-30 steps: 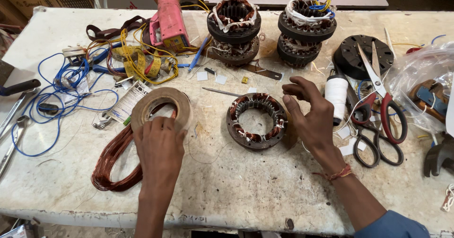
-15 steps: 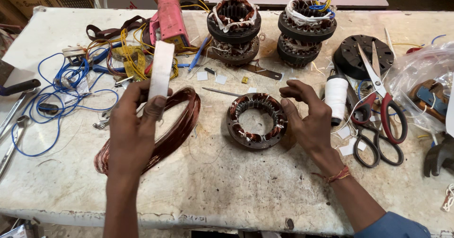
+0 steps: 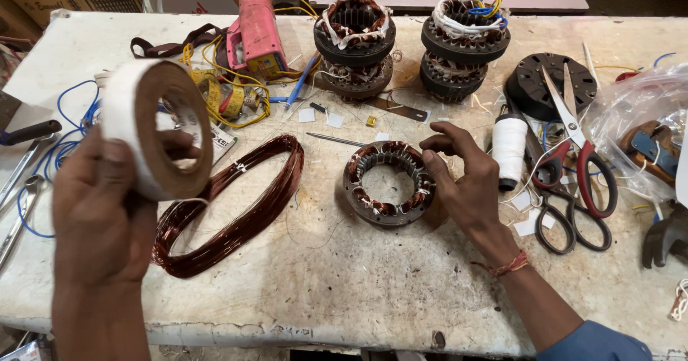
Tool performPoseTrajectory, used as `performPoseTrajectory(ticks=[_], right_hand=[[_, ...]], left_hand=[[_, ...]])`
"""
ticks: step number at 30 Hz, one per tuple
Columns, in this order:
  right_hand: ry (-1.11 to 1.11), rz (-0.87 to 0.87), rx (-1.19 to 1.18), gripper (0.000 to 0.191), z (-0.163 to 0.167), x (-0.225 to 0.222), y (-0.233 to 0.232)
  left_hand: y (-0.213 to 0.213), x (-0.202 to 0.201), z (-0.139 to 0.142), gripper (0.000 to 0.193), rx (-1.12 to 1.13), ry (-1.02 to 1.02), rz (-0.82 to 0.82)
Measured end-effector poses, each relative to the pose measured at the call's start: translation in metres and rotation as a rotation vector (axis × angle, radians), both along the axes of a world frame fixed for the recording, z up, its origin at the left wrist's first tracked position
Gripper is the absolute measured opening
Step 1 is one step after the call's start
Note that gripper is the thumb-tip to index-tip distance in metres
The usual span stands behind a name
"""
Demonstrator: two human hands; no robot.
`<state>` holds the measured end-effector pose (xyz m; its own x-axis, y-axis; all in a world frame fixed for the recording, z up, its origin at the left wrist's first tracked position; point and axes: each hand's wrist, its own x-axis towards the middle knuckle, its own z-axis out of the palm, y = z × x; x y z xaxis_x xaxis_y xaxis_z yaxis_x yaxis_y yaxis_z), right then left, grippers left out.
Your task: The person winds copper wire around a motor stator core, then uses white thread and scissors to tie off and trim the winding. They repeat the tying and trimming on another section, then apply electrical tape over the wound area to secure it.
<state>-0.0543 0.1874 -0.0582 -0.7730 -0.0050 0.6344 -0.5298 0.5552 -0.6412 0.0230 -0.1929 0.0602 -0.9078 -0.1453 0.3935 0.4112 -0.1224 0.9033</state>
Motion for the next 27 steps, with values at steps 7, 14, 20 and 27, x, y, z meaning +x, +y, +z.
performPoseTrajectory(ticks=[7,14,20,27], right_hand=[[0.085,0.007,0.037,0.04,0.001,0.002,0.001],[0.24,0.202,0.018,0.054,0.029,0.004,-0.034],[0.137,0.312,-0.004,0.069,0.053,0.02,-0.085],[-0.162,0.407,-0.496,0.048,0.05,0.02,-0.061]], left_hand=[[-0.005,0.002,0.004,0.05,0.224,0.19,-0.183],[0.058,-0.013,0.005,0.074,0.011,0.128,-0.335],[0.136,-0.037,-0.024,0.096,-0.597,0.223,-0.146],[0.089,-0.06,-0.042,0.043,-0.99,0.057,0.292]])
